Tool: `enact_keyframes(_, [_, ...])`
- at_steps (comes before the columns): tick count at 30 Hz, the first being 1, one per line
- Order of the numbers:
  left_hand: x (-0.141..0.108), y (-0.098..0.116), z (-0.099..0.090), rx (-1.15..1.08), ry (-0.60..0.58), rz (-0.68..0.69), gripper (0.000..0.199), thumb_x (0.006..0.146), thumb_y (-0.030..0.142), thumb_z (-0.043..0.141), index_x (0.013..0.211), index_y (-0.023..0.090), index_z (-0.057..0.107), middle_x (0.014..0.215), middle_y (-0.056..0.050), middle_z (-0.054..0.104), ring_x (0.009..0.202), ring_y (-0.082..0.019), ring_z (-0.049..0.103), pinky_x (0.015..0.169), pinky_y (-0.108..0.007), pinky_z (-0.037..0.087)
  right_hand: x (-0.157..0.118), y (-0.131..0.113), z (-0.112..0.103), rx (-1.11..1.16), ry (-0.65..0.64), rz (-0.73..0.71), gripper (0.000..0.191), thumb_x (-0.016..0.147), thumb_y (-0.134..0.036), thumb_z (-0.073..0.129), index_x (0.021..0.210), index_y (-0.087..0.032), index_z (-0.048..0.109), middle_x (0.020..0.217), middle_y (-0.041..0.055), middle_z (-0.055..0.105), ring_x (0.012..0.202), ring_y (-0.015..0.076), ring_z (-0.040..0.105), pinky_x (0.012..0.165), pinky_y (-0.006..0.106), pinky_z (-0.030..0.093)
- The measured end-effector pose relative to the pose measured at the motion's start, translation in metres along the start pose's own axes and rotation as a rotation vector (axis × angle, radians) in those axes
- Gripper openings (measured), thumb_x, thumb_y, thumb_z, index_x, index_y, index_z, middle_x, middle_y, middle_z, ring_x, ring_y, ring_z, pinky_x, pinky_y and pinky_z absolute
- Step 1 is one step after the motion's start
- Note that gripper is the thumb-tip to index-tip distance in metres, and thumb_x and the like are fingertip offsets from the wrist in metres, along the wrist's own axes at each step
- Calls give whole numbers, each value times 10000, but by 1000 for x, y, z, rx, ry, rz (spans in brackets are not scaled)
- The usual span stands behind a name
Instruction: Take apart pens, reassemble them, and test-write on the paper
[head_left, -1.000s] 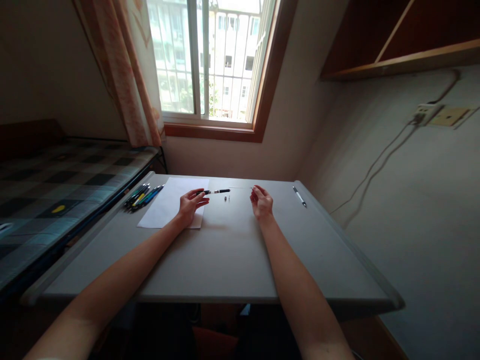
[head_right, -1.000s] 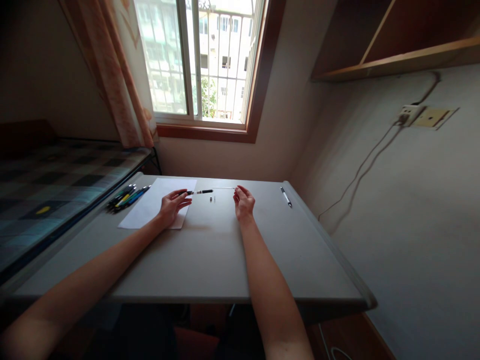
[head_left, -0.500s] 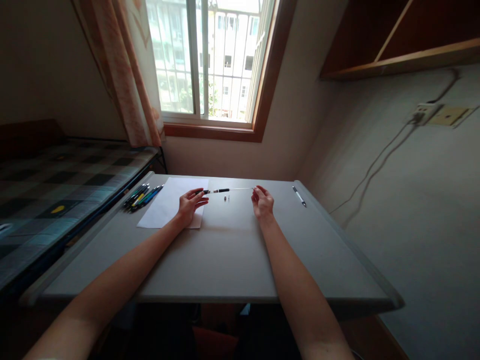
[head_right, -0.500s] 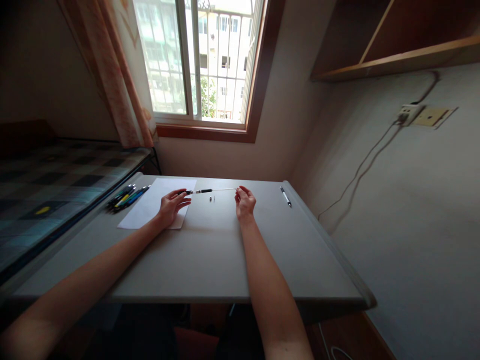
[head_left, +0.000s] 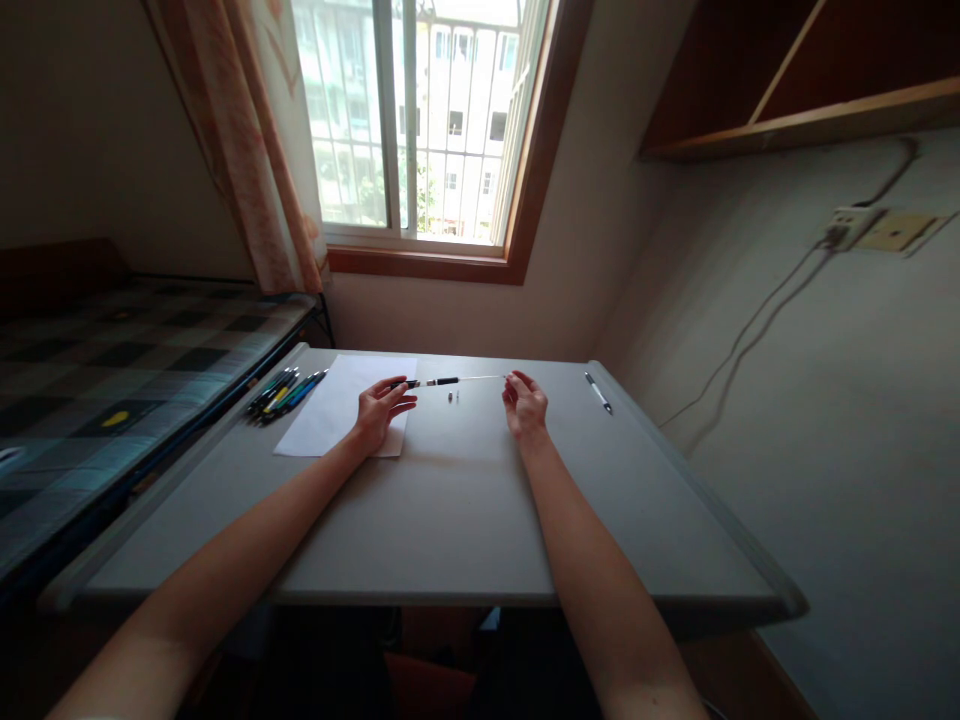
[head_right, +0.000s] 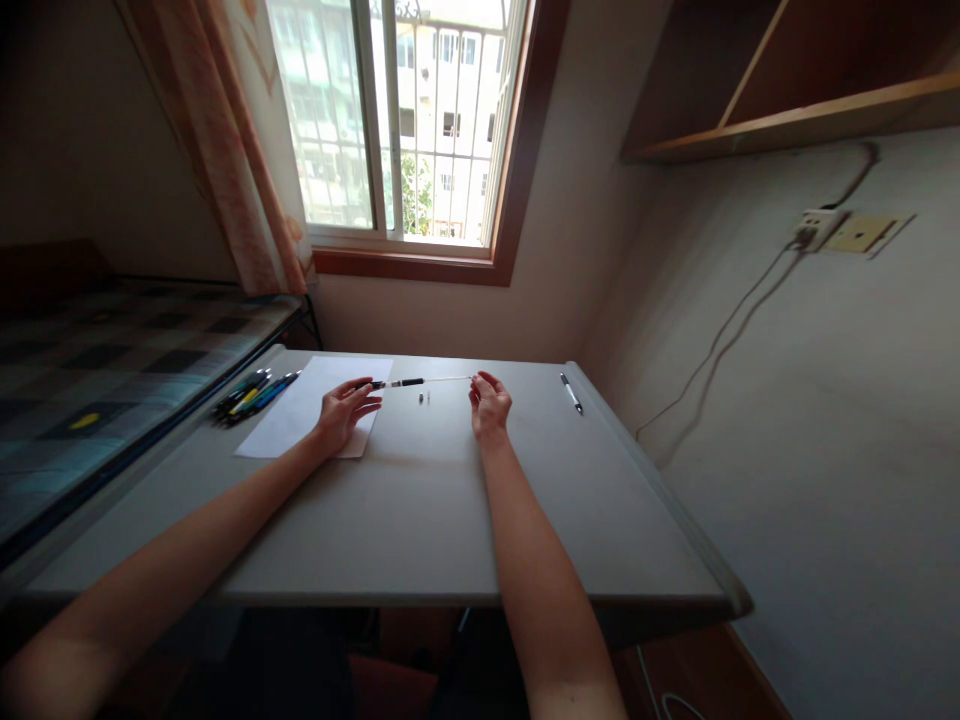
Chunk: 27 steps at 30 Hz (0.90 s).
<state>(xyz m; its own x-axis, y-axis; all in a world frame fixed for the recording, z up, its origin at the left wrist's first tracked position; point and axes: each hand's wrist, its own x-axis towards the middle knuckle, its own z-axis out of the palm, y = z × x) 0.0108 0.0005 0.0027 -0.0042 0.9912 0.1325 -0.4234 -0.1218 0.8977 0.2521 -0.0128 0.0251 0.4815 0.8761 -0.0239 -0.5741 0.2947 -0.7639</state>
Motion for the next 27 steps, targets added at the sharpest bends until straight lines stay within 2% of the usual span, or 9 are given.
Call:
enact_keyframes(21, [-2, 4, 3, -24, 11, -27, 389, 606, 261, 759, 944, 116, 631, 876, -85, 681, 668, -166, 663, 675, -319, 550, 1, 3, -1, -3, -30, 3, 185, 569, -141, 710, 727, -191, 629, 632, -41, 639, 535, 48, 548, 484, 149, 427])
enact_keyframes(27, [-2, 3, 2, -16, 1, -27, 383, 610, 254, 756, 944, 115, 631, 877, -83, 679, 668, -166, 663, 679, -324, 552, 0, 5, 0, -54, -64, -1, 252, 541, -171, 742, 770, -200, 640, 673, -29, 659, 566, 63, 555, 507, 168, 428])
